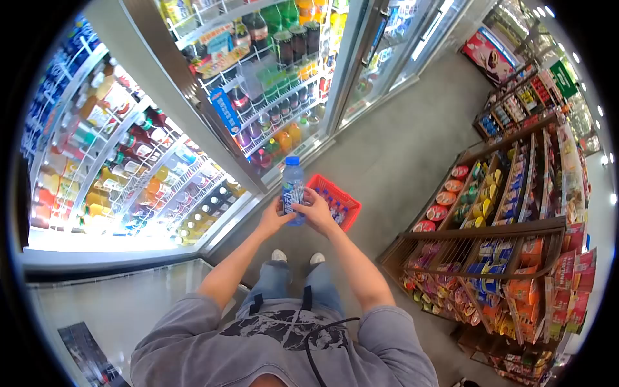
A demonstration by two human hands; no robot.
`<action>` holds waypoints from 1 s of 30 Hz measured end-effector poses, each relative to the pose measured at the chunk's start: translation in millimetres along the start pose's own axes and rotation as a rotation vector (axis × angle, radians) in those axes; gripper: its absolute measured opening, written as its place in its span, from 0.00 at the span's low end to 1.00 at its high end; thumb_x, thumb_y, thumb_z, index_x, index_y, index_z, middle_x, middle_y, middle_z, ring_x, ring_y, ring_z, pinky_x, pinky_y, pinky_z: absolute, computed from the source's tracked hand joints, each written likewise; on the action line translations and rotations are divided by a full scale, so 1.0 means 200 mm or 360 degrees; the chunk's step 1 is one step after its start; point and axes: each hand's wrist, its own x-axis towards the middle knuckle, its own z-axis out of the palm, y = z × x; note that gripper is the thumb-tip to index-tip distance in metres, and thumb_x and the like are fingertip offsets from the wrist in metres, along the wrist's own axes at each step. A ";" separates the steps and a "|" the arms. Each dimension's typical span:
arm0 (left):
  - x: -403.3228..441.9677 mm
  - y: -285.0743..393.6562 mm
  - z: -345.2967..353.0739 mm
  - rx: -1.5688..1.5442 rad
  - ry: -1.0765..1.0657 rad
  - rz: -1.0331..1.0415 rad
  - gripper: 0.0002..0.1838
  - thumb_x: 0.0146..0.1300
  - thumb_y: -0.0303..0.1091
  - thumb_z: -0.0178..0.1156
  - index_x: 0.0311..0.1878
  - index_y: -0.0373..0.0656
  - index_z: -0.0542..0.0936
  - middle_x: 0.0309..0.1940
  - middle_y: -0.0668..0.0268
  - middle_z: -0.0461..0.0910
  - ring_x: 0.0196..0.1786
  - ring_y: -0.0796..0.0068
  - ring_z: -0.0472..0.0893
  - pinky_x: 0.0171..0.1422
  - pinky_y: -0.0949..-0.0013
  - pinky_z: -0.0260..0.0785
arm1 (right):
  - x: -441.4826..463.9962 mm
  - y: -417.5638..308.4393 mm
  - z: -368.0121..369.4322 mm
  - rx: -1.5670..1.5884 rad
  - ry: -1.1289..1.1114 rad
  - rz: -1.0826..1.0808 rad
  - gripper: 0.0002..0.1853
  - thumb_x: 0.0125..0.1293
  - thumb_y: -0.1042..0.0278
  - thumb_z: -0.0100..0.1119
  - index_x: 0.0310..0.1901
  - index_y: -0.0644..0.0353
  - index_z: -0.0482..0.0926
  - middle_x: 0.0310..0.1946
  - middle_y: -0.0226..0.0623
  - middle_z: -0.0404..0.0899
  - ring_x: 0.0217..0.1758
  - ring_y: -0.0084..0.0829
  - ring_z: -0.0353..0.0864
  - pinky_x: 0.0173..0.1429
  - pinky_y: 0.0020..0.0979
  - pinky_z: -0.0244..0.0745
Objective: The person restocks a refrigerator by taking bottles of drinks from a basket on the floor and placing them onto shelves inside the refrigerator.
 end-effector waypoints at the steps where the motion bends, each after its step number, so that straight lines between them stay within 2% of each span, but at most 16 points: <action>1: -0.02 0.05 -0.02 -0.0004 0.0025 0.0019 0.45 0.54 0.36 0.74 0.71 0.32 0.62 0.56 0.54 0.79 0.57 0.64 0.80 0.59 0.62 0.75 | 0.01 -0.03 0.01 -0.0015 -0.0024 -0.0015 0.40 0.58 0.75 0.72 0.70 0.69 0.61 0.58 0.46 0.77 0.58 0.34 0.79 0.61 0.36 0.76; 3: -0.05 0.15 -0.08 0.0015 0.0143 0.0207 0.44 0.53 0.36 0.74 0.71 0.34 0.63 0.54 0.54 0.79 0.55 0.63 0.81 0.57 0.62 0.76 | 0.08 -0.09 0.04 -0.0391 -0.0110 -0.0260 0.37 0.58 0.74 0.72 0.67 0.70 0.63 0.56 0.44 0.78 0.57 0.32 0.80 0.59 0.33 0.77; 4: -0.08 0.20 -0.10 0.0073 0.0204 0.0283 0.45 0.52 0.36 0.75 0.71 0.36 0.63 0.54 0.54 0.80 0.54 0.64 0.81 0.56 0.62 0.76 | 0.06 -0.19 0.10 -0.0156 -0.0206 -0.0322 0.34 0.59 0.72 0.72 0.65 0.71 0.67 0.55 0.44 0.79 0.56 0.30 0.80 0.60 0.33 0.76; 5: -0.10 0.25 -0.11 0.0073 0.0273 0.0304 0.45 0.52 0.36 0.75 0.71 0.36 0.63 0.54 0.54 0.80 0.54 0.64 0.81 0.56 0.62 0.76 | 0.04 -0.28 0.14 -0.0176 -0.0273 -0.0340 0.34 0.59 0.72 0.72 0.65 0.71 0.67 0.55 0.44 0.79 0.56 0.30 0.80 0.60 0.33 0.76; 7: -0.14 0.34 -0.14 0.0096 0.0334 0.0313 0.45 0.52 0.37 0.75 0.71 0.37 0.63 0.53 0.55 0.80 0.54 0.64 0.81 0.55 0.62 0.76 | 0.03 -0.42 0.21 -0.0480 -0.0138 -0.0344 0.34 0.56 0.69 0.75 0.61 0.73 0.70 0.55 0.47 0.80 0.60 0.34 0.79 0.63 0.35 0.75; 8: -0.17 0.39 -0.14 -0.0014 0.0380 0.0282 0.45 0.52 0.38 0.75 0.71 0.37 0.63 0.54 0.54 0.79 0.56 0.64 0.80 0.54 0.62 0.77 | 0.02 -0.46 0.24 -0.0423 -0.0175 -0.0414 0.33 0.57 0.68 0.75 0.61 0.72 0.71 0.53 0.45 0.81 0.58 0.33 0.80 0.63 0.35 0.76; 15: -0.39 0.72 -0.23 0.0122 0.0708 0.0507 0.46 0.52 0.39 0.75 0.70 0.35 0.63 0.53 0.55 0.79 0.56 0.67 0.80 0.57 0.65 0.75 | -0.12 -0.75 0.45 -0.0300 -0.0524 -0.0646 0.32 0.59 0.70 0.73 0.62 0.73 0.69 0.54 0.45 0.80 0.58 0.30 0.80 0.62 0.30 0.75; 17: -0.47 0.84 -0.26 0.0143 0.0791 0.0522 0.45 0.50 0.39 0.75 0.69 0.35 0.63 0.51 0.57 0.80 0.54 0.68 0.81 0.54 0.66 0.75 | -0.18 -0.84 0.53 -0.0193 -0.0630 -0.0621 0.33 0.59 0.71 0.73 0.63 0.73 0.68 0.54 0.45 0.80 0.57 0.29 0.80 0.62 0.29 0.75; 19: -0.50 0.91 -0.31 0.0365 0.0887 0.0691 0.44 0.49 0.38 0.75 0.67 0.36 0.65 0.48 0.59 0.80 0.50 0.69 0.81 0.52 0.67 0.74 | -0.22 -0.91 0.58 -0.0214 -0.0691 -0.0722 0.34 0.59 0.73 0.73 0.64 0.74 0.67 0.54 0.45 0.80 0.57 0.28 0.79 0.61 0.29 0.75; 21: -0.49 1.01 -0.35 0.0333 0.0947 0.0703 0.43 0.47 0.39 0.75 0.65 0.37 0.67 0.47 0.60 0.81 0.48 0.69 0.80 0.51 0.66 0.74 | -0.24 -1.00 0.65 -0.0173 -0.0695 -0.0838 0.36 0.59 0.74 0.72 0.66 0.75 0.65 0.54 0.45 0.80 0.56 0.28 0.80 0.60 0.29 0.76; 23: -0.50 1.08 -0.38 0.0505 0.1101 0.0812 0.41 0.48 0.39 0.75 0.65 0.37 0.68 0.44 0.60 0.81 0.47 0.70 0.80 0.51 0.67 0.74 | -0.26 -1.10 0.70 -0.0251 -0.0701 -0.0893 0.38 0.59 0.74 0.72 0.67 0.76 0.63 0.55 0.45 0.80 0.56 0.27 0.80 0.60 0.29 0.76; 27: -0.58 1.27 -0.47 0.0442 0.1163 0.0806 0.40 0.49 0.37 0.74 0.65 0.36 0.68 0.42 0.60 0.82 0.46 0.70 0.81 0.50 0.66 0.74 | -0.19 -1.21 0.81 -0.0388 -0.0808 -0.1088 0.41 0.58 0.70 0.74 0.68 0.76 0.61 0.55 0.46 0.79 0.56 0.27 0.80 0.59 0.28 0.76; 29: -0.59 1.29 -0.55 0.0526 0.1216 0.0902 0.41 0.50 0.36 0.74 0.66 0.35 0.68 0.42 0.61 0.82 0.46 0.71 0.81 0.48 0.67 0.75 | -0.32 -1.33 0.90 -0.0279 -0.0845 -0.1023 0.42 0.57 0.68 0.75 0.69 0.76 0.62 0.55 0.46 0.80 0.56 0.27 0.80 0.60 0.28 0.75; 30: -0.63 1.34 -0.58 0.0479 0.1202 0.0878 0.41 0.51 0.33 0.74 0.68 0.34 0.65 0.45 0.61 0.80 0.48 0.72 0.80 0.48 0.68 0.77 | -0.31 -1.36 0.94 -0.0306 -0.0861 -0.1039 0.42 0.57 0.68 0.75 0.69 0.75 0.62 0.55 0.46 0.80 0.56 0.27 0.80 0.60 0.28 0.75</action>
